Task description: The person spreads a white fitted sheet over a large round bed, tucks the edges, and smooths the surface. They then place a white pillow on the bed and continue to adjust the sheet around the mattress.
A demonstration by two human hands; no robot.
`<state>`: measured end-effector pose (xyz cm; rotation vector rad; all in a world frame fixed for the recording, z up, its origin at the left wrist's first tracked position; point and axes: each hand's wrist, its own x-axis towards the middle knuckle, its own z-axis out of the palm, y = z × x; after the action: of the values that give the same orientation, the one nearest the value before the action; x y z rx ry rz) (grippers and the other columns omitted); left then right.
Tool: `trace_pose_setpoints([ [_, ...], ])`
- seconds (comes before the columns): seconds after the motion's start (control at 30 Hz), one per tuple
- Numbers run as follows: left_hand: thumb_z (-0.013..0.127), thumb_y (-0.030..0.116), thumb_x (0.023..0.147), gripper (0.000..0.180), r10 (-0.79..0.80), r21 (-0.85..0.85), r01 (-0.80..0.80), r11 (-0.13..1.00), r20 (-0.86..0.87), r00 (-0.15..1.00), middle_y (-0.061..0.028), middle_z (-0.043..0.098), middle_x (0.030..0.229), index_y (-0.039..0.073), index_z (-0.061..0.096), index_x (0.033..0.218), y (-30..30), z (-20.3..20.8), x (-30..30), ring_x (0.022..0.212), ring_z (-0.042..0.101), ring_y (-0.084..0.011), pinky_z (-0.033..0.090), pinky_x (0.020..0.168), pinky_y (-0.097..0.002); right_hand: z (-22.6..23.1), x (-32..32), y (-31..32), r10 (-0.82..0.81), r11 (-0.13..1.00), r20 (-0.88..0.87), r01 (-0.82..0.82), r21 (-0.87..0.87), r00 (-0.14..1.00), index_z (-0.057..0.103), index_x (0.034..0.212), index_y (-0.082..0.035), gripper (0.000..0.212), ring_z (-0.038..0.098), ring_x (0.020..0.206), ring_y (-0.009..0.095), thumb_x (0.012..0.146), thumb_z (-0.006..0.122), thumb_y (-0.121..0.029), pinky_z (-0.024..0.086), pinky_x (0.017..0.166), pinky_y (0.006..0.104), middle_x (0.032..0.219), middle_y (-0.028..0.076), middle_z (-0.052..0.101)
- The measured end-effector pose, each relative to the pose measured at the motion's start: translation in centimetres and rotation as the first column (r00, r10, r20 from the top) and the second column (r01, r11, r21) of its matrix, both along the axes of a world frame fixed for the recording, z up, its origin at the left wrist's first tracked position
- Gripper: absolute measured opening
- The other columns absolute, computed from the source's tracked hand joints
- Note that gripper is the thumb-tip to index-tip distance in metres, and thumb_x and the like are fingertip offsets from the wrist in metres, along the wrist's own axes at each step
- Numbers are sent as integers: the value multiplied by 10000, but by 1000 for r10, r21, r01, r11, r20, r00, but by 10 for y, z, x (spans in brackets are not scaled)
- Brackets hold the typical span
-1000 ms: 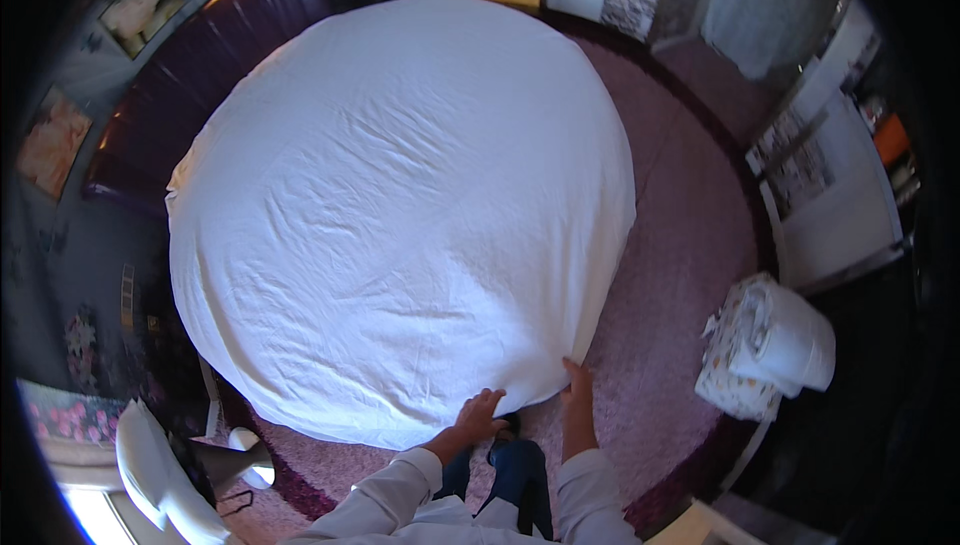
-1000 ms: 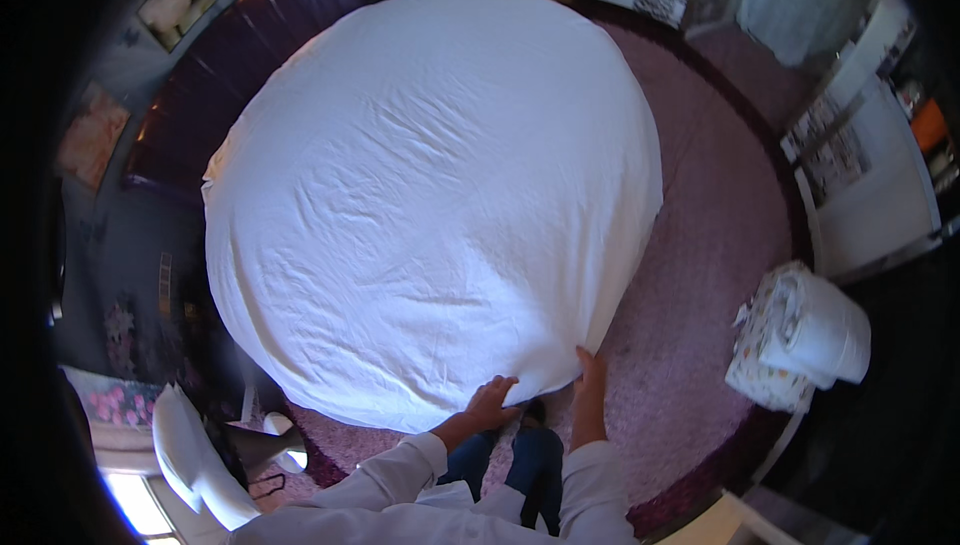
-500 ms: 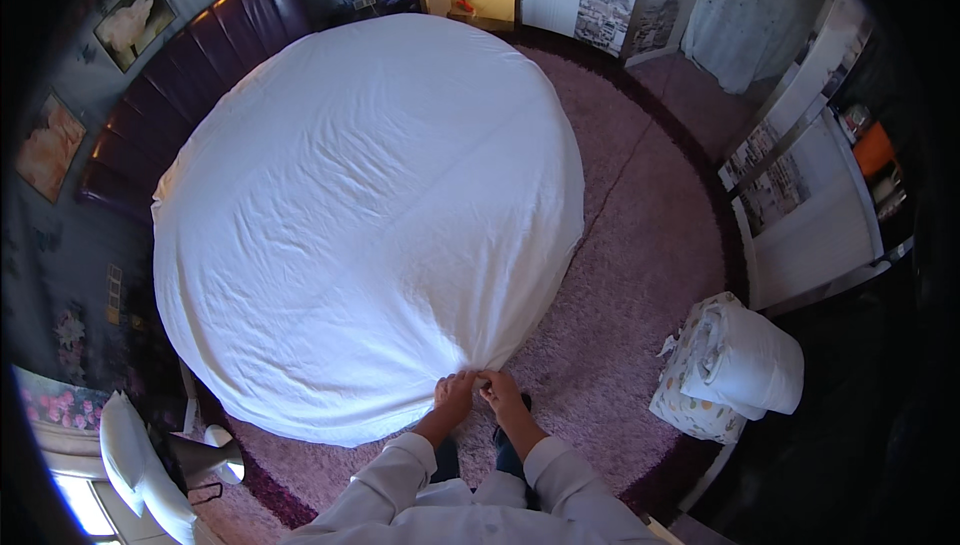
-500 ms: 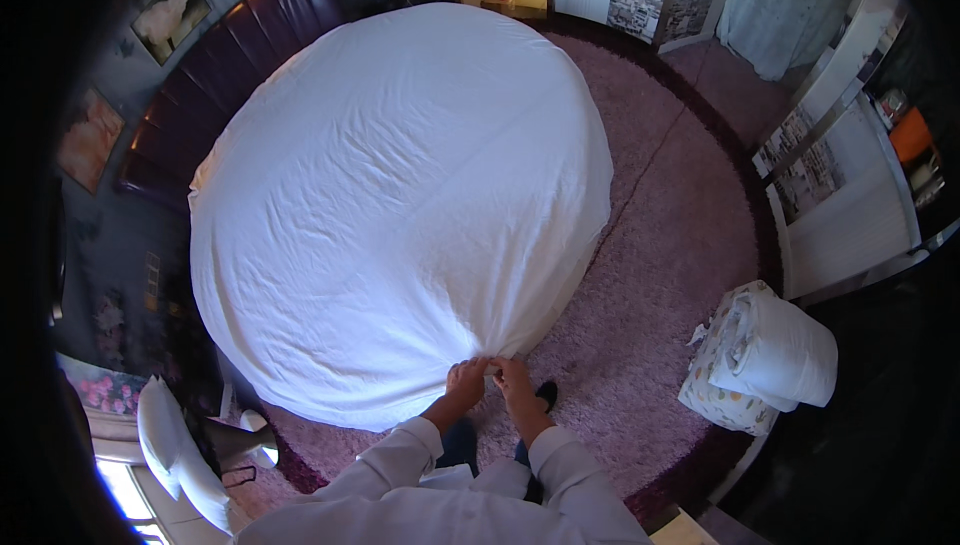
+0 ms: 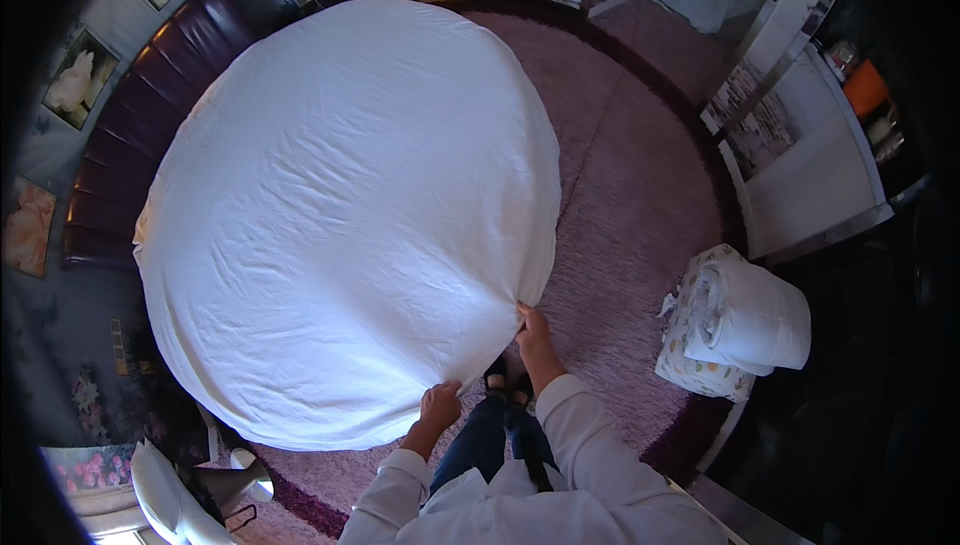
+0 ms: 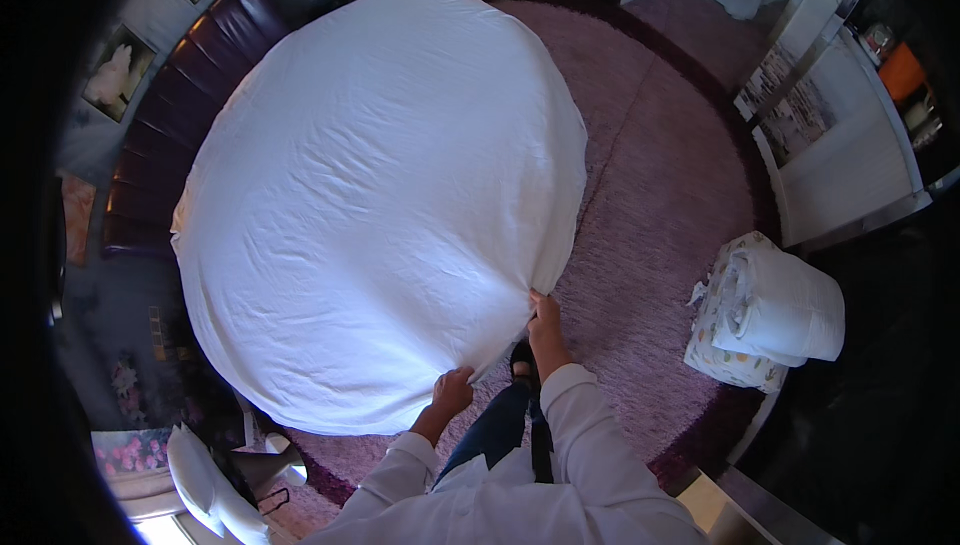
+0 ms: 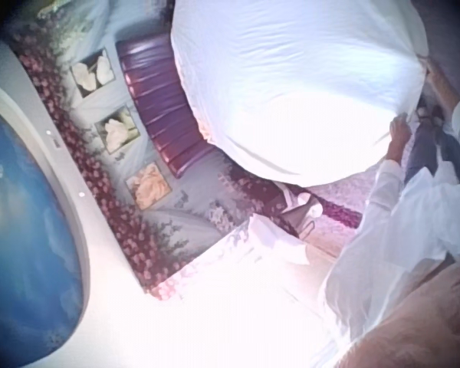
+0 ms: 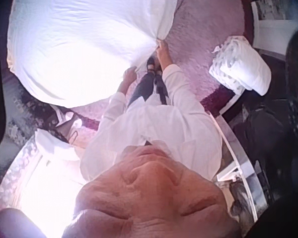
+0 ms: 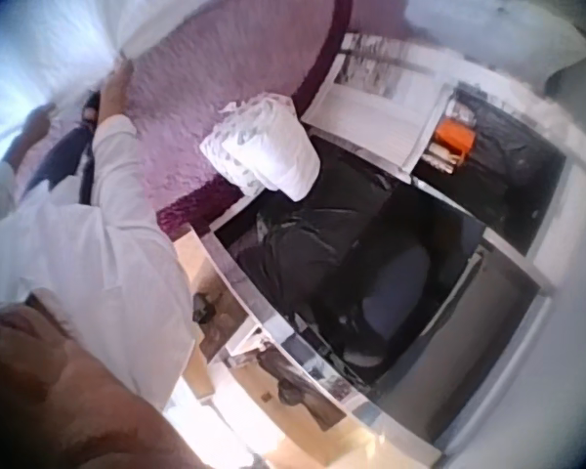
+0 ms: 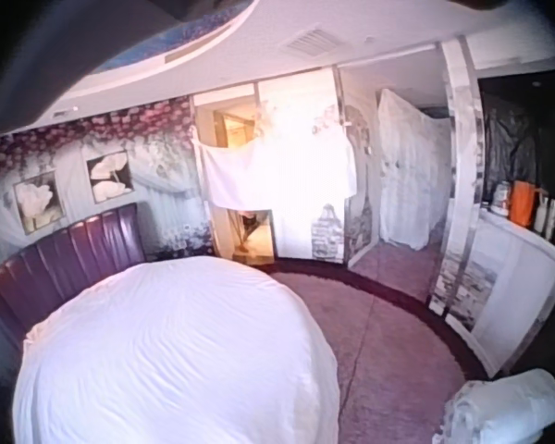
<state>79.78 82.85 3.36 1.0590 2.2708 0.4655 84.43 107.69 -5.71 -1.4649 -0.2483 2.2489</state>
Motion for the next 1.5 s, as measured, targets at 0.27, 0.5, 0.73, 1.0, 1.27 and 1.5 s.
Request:
trace_pose_setpoints([
  [0.27, 681, 134, 697, 645, -94, 48, 88, 995, 143, 985, -205, 470, 1195, 110, 383, 1268, 47, -15, -23, 1089, 489, -403, 432, 890, -461, 25, 8, -8, 116, 957, 104, -140, 255, 988, 538, 1117, 21, 372, 579, 844, 254, 789, 620, -135, 451, 763, 396, 944, 114, 605],
  [0.5, 807, 152, 617, 950, -208, 164, 187, 969, 116, 971, -195, 254, 1412, 173, 273, 1402, 150, 6, -29, 1233, 374, -408, 404, 965, -449, 16, 25, -14, 233, 889, 273, -318, 330, 933, 580, 1120, -26, 389, 559, 856, 186, 786, 646, -214, 435, 714, 327, 953, 83, 608],
  [0.73, 757, 177, 679, 597, -318, 131, 313, 940, 12, 948, -163, 481, 1154, 74, 469, 1192, 182, -15, -35, 1039, 521, -381, 465, 824, -442, 35, 16, -8, 119, 921, 356, -237, 310, 927, 638, 967, 21, 290, 614, 757, 217, 748, 686, -164, 470, 655, 338, 840, 121, 651],
  [1.0, 619, 94, 753, 360, -225, 52, 228, 972, -55, 973, -178, 528, 1055, 30, 525, 1095, 214, -41, -12, 940, 557, -390, 468, 775, -451, -14, 19, 5, 252, 739, 618, -561, 374, 745, 632, 802, 12, 261, 635, 758, 304, 727, 686, -233, 486, 683, 383, 808, 197, 648],
  [1.27, 685, 156, 734, 499, -245, 62, 244, 968, 14, 969, -174, 597, 973, 1, 519, 1178, 262, -120, 79, 854, 604, -295, 494, 740, -373, -45, 126, 87, 87, 887, 296, -209, 412, 951, 615, 798, -49, 122, 612, 626, 174, 794, 639, -169, 486, 551, 307, 699, 99, 630],
  [1.5, 747, 274, 704, 662, -373, -80, 407, 910, 275, 886, -200, 568, 1062, 0, 473, 1241, 416, -102, 243, 975, 569, -314, 463, 817, -382, -109, 413, 232, -636, 731, 500, 251, 635, 587, 583, 886, -62, 79, 537, 731, 153, 894, 522, -111, 458, 656, 289, 789, 20, 567],
])
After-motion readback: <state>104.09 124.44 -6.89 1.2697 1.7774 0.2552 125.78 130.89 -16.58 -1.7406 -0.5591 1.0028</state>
